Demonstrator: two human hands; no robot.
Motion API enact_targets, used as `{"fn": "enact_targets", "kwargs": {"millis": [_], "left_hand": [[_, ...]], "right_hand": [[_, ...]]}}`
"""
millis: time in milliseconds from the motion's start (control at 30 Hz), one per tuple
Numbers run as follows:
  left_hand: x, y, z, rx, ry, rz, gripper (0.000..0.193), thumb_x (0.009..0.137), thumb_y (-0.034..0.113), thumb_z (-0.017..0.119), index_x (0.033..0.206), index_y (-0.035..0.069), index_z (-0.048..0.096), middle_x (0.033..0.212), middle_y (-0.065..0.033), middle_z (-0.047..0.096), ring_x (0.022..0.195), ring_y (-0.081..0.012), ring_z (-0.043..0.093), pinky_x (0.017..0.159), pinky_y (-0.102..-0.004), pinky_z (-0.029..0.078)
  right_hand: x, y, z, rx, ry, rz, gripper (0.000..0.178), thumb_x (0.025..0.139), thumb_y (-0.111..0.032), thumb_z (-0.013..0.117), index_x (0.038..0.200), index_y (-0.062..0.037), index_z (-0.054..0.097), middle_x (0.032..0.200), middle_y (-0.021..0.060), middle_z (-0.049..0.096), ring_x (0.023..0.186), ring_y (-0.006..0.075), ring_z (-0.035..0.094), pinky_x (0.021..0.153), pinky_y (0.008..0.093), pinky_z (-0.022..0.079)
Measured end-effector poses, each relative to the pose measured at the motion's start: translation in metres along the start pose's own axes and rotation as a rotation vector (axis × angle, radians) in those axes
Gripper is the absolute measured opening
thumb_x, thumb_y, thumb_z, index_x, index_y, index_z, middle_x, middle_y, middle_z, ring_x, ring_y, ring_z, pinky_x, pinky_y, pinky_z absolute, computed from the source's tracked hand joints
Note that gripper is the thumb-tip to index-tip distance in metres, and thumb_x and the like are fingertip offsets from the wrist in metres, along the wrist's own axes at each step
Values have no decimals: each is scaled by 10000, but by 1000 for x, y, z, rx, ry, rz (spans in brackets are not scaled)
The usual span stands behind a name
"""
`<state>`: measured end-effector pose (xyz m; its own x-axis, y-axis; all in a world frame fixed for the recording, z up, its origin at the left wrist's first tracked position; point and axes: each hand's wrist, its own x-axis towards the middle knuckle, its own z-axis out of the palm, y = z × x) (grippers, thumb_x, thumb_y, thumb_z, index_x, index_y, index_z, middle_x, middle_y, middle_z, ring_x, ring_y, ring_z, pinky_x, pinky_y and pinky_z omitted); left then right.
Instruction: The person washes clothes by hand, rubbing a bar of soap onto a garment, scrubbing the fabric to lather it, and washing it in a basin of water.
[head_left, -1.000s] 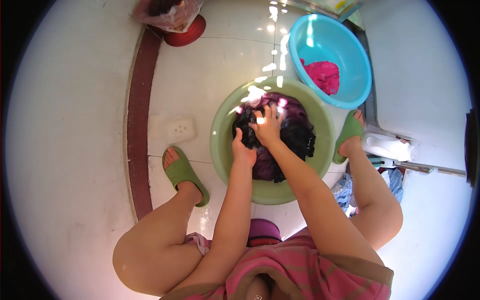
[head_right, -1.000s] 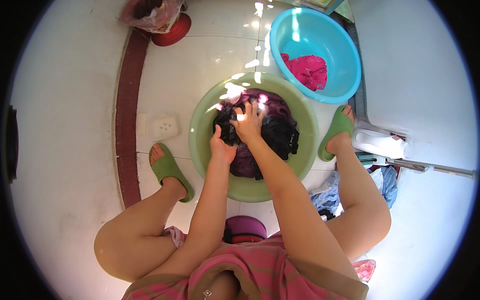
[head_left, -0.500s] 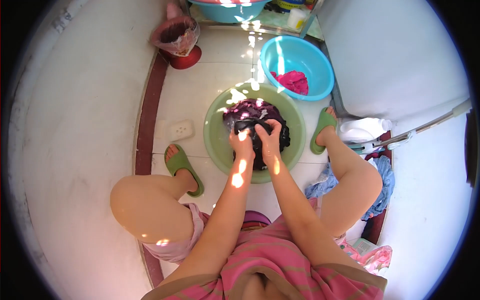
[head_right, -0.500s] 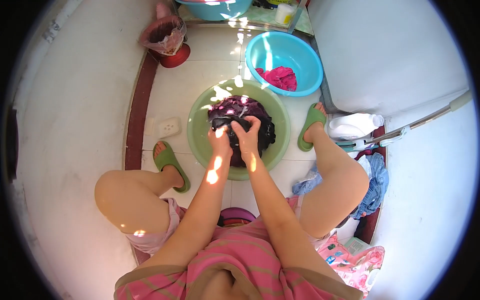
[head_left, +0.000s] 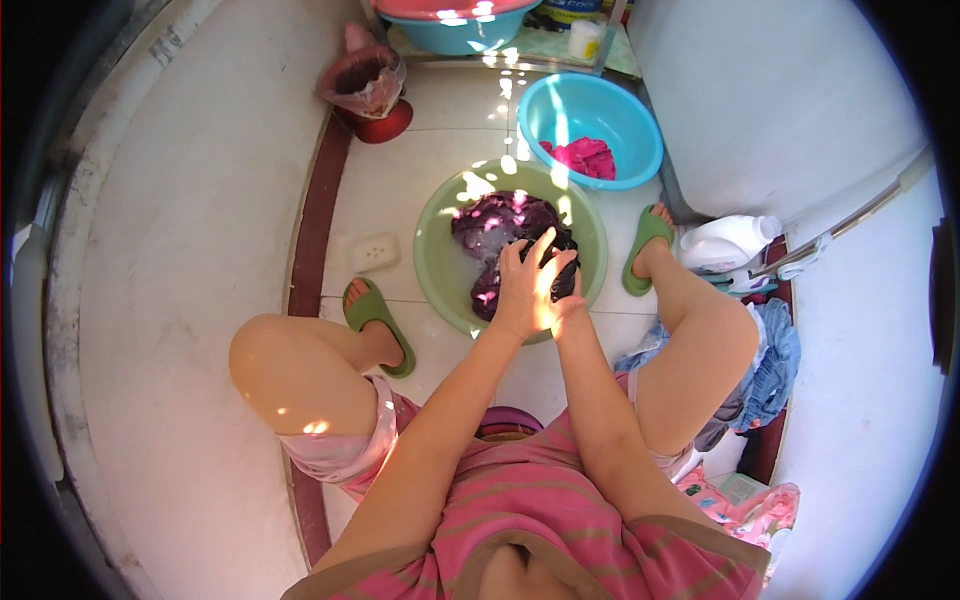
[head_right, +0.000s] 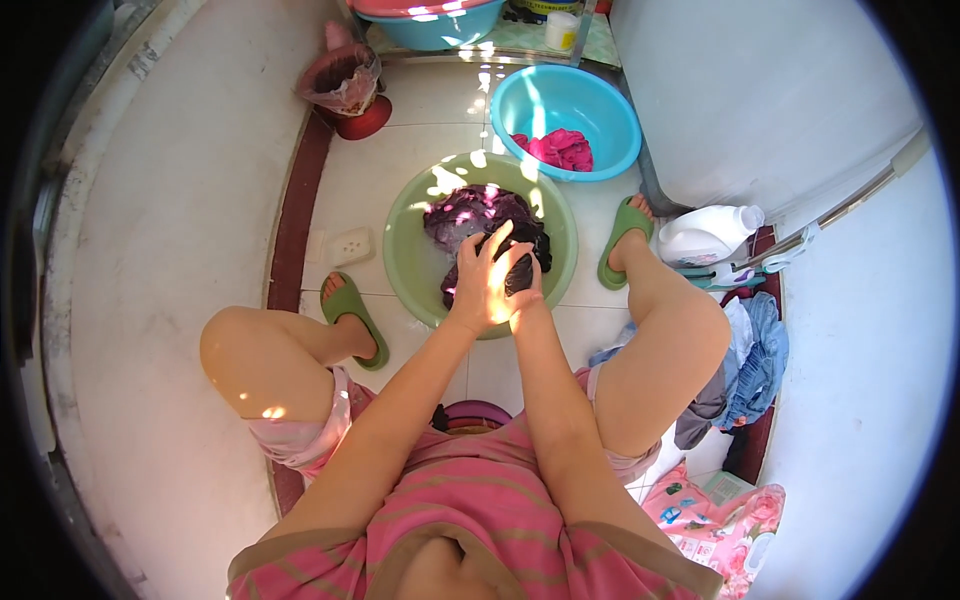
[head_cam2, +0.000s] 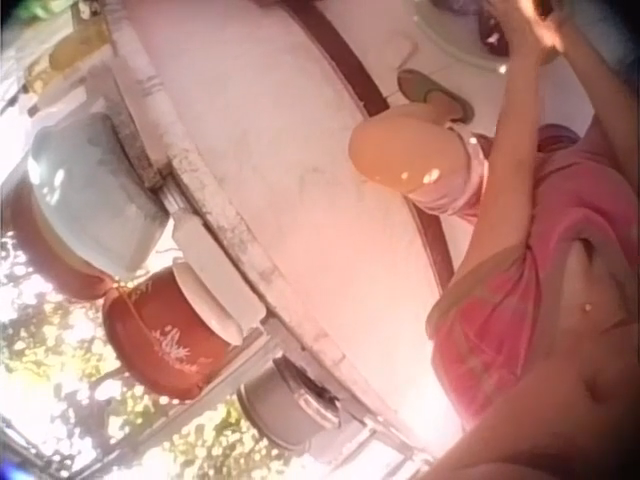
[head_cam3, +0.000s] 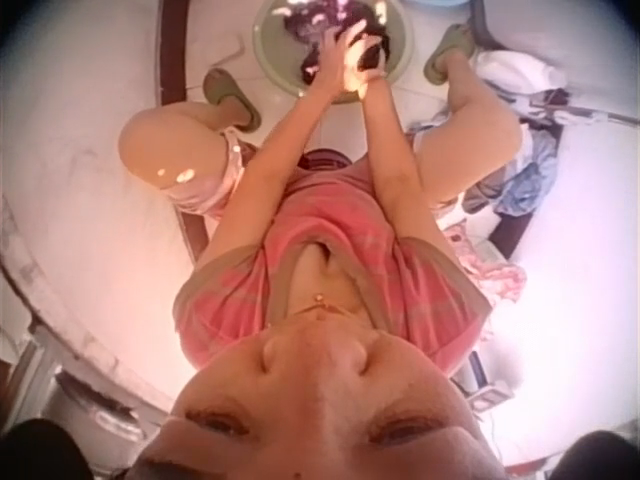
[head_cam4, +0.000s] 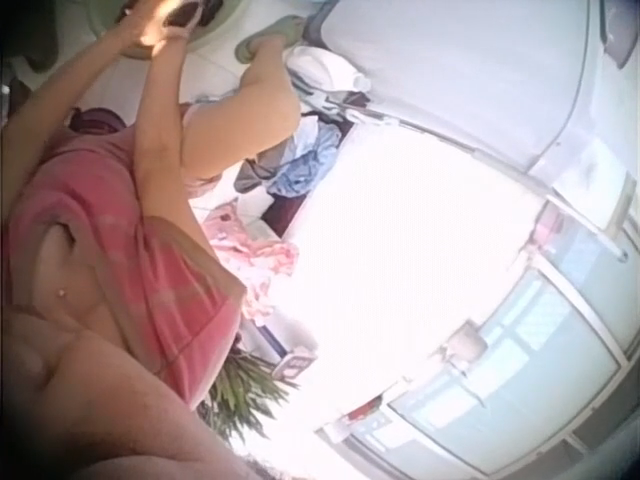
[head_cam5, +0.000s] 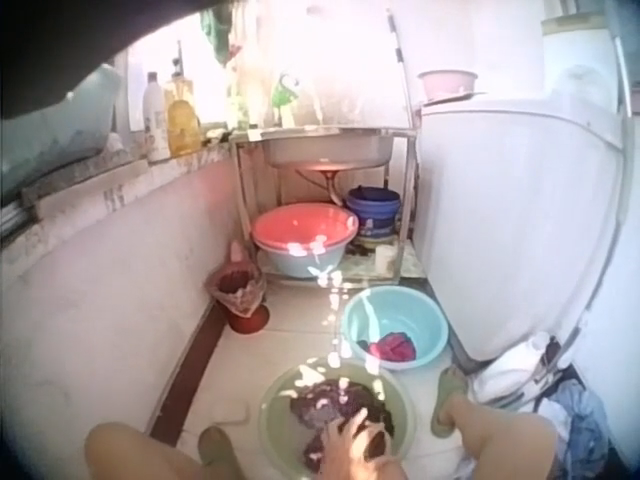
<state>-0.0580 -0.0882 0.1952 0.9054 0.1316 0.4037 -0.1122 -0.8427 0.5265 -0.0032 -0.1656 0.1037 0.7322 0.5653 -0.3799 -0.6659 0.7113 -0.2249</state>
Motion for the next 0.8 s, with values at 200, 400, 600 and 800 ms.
{"fn": "enact_targets", "kwargs": {"millis": [200, 400, 600, 800], "left_hand": [[-4, -15, 4, -39, 283, 195, 284, 559, 199, 753, 789, 117, 607, 891, -20, 586, 874, -298, 501, 760, -422, 405], [2, -15, 10, -42, 285, -24, 196, 604, 209, 710, 721, 86, 612, 727, -62, 591, 738, -271, 546, 681, -397, 427], [1, -33, 11, -461, 244, -589, 178, 680, 161, 651, 777, 21, 602, 638, -141, 523, 581, -237, 499, 590, -345, 445], [-29, -79, 61, -972, 228, -903, 262, 748, 255, 650, 815, 10, 586, 743, -122, 587, 671, -193, 538, 669, -321, 458]], "right_hand": [[22, 20, -9, -30, -79, -33, 332, 907, -375, 414, 976, -104, 593, 1001, 69, 631, 949, 228, 605, 832, 383, 492], [32, 44, -30, -133, -593, -173, 354, 909, -401, 396, 962, -113, 595, 960, 65, 639, 924, 227, 611, 821, 382, 491], [11, 44, 6, -88, 325, 99, 216, 875, -289, 513, 923, -97, 600, 903, 87, 626, 848, 233, 612, 768, 369, 499], [9, 57, -17, -395, 574, -163, 431, 878, -362, 498, 1147, -33, 574, 1107, 118, 613, 960, 269, 609, 836, 387, 489]]}}
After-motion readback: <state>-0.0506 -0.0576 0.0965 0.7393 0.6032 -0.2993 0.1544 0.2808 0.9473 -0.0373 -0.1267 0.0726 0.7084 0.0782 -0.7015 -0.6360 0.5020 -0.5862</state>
